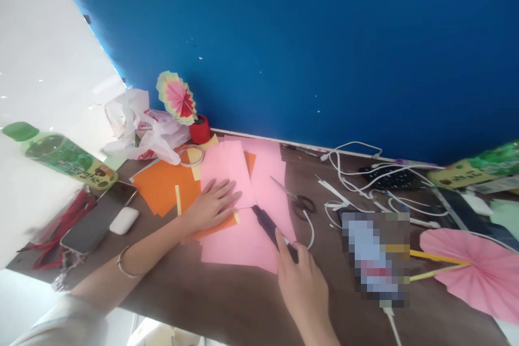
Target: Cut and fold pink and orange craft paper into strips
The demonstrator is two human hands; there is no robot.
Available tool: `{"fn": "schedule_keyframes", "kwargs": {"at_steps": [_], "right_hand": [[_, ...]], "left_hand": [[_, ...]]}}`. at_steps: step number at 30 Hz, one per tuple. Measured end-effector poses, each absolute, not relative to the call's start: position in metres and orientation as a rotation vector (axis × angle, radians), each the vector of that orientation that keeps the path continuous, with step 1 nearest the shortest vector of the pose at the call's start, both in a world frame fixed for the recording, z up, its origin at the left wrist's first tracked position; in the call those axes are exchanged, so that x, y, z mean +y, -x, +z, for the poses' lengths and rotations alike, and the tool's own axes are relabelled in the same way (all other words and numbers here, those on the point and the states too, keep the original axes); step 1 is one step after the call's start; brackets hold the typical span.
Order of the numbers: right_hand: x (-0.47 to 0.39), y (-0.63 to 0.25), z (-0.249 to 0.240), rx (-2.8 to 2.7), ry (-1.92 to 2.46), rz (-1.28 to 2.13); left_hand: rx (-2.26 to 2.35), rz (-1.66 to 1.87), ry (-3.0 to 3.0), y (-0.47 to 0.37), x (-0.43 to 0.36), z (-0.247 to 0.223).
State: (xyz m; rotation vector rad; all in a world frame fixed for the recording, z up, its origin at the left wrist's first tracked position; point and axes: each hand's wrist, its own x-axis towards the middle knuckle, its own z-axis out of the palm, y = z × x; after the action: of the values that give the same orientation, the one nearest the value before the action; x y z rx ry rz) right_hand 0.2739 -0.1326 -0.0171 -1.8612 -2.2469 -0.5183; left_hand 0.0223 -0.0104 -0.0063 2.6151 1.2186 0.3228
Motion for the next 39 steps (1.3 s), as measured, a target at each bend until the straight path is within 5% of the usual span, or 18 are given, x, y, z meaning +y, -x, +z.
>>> {"fn": "schedule_keyframes", "kwargs": {"at_steps": [20, 39], "right_hand": [[-0.144, -0.269, -0.014, -1.941, 2.195, -0.59], [-0.149, -0.279, -0.018, -2.116, 1.492, -0.399]], "left_hand": [[1.209, 0.344, -2.604, -0.021, -0.009, -0.004], [1.222, 0.452, -2.609, -0.026, -0.011, -0.002]]}}
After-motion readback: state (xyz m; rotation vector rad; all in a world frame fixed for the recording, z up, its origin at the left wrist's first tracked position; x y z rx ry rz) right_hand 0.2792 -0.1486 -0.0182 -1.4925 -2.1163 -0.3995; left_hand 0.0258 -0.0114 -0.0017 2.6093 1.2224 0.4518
